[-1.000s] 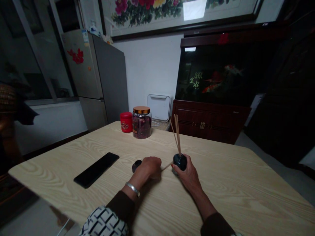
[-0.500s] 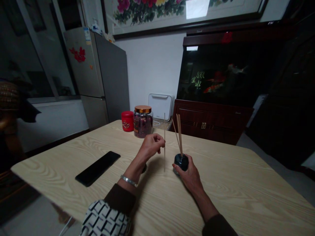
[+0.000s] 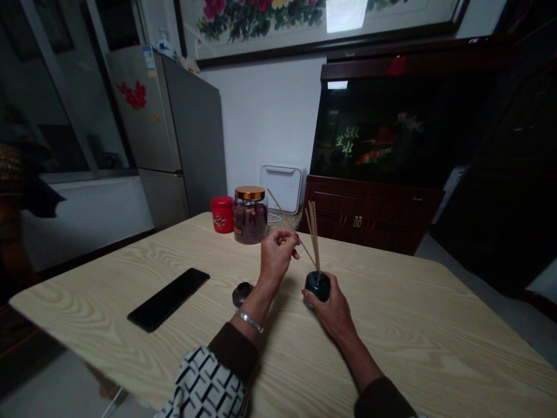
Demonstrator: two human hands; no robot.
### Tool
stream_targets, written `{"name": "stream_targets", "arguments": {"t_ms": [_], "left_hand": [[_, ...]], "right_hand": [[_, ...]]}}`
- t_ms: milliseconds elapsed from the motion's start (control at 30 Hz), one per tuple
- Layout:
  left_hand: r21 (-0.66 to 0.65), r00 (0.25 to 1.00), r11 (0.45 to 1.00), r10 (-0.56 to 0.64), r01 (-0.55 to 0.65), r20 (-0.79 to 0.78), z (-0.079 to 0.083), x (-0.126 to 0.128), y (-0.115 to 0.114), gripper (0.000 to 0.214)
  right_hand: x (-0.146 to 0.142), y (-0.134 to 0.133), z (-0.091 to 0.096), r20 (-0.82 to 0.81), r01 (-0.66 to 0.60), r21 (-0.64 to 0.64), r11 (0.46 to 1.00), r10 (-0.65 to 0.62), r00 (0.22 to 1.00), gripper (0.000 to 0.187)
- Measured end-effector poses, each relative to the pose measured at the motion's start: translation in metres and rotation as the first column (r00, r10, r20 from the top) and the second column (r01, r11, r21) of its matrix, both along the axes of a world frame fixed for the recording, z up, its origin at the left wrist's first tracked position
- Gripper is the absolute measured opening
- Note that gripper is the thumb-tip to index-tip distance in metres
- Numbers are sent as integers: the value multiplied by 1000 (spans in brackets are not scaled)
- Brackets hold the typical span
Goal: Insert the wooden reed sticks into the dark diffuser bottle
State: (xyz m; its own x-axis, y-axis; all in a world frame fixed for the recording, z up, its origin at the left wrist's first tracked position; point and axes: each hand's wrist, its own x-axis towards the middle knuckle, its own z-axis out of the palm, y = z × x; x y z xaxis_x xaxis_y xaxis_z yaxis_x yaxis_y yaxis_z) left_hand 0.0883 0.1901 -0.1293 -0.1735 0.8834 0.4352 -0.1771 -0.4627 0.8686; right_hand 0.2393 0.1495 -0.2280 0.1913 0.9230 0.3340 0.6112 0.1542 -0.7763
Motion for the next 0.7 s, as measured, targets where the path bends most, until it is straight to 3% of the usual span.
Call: {"name": "stream_targets", "arguments": {"t_ms": [133,267,500,700], "left_hand": [[39,998,999,22,-20,-63,-5,7,-3,20],[74,973,997,54,-39,-222,-7,15,-9,16],[136,843,989,123,-59,-523,-15,26,-17,9],[42,752,994,103,-100,-651,-35,29,-16,13]], "right_hand": [[1,0,-1,1,-12,4,1000,12,1000,62],[1,0,0,10,-21,2,1000,21,1000,62],[1,-2,3,-17,-36,-25,999,36,999,63],[2,-1,2,-33,-53,-16,998,52,998,61]]}}
